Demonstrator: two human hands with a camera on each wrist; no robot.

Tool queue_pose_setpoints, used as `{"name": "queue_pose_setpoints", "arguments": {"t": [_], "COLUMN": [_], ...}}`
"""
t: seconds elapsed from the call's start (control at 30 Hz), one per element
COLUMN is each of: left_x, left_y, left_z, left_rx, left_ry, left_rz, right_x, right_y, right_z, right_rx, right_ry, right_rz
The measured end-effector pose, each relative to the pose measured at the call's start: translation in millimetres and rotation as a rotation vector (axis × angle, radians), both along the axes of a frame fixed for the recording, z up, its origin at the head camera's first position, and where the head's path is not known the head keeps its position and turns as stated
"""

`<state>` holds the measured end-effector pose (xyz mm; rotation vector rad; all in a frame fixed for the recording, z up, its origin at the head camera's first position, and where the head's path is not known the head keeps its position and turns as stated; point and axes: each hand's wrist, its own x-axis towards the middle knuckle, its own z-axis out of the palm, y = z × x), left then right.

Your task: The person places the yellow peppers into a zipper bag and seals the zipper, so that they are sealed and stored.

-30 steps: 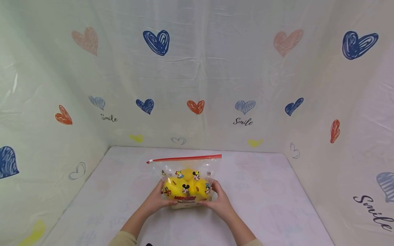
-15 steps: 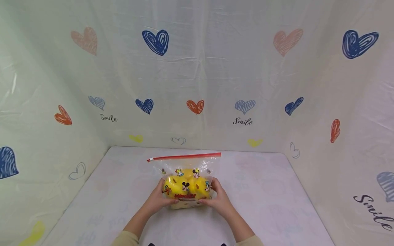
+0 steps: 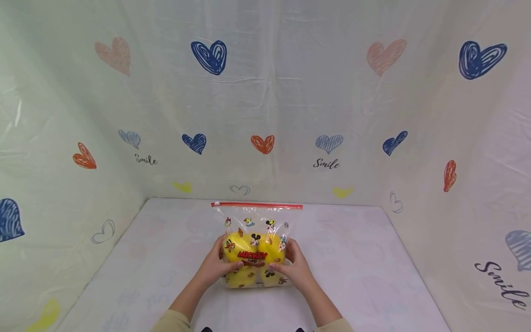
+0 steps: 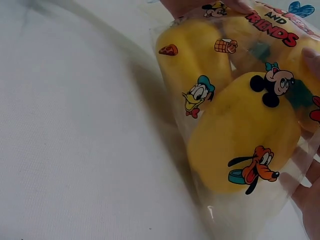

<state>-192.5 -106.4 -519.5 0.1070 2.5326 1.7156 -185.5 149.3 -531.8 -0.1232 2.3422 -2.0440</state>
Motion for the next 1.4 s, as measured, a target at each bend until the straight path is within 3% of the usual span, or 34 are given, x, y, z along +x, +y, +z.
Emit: {"name": "queue_pose_setpoints", "arguments": {"t": [0.17,0.37,0.9,1.4], "left_x": [-3.4,-9.4,-21.9,-22.3], "left_y": [7.2,13.3,18.2,23.5], "left_z": [-2.0,-3.8,-7.8,-12.1], "left_rx": [0.008,0.016,0.045,0.008], "left_ry": [-0.009,-0.039,-0.101,-0.096], "left_rz": [0.003,0.003,0.013,0.011], "right_x": [0.4,-2.2,-21.6,-21.6], "right_y": [3.0,6.0,7.7,10.7], "right_z": [4.3,7.9,3.9,-6.1], "right_rx": [-0.003,0.029,0.125,0.141], "right_ry": [0.001,-0.059,-0.159,-0.244], "right_rz": [-0.024,-0.041,-0.088,-0.154]}}
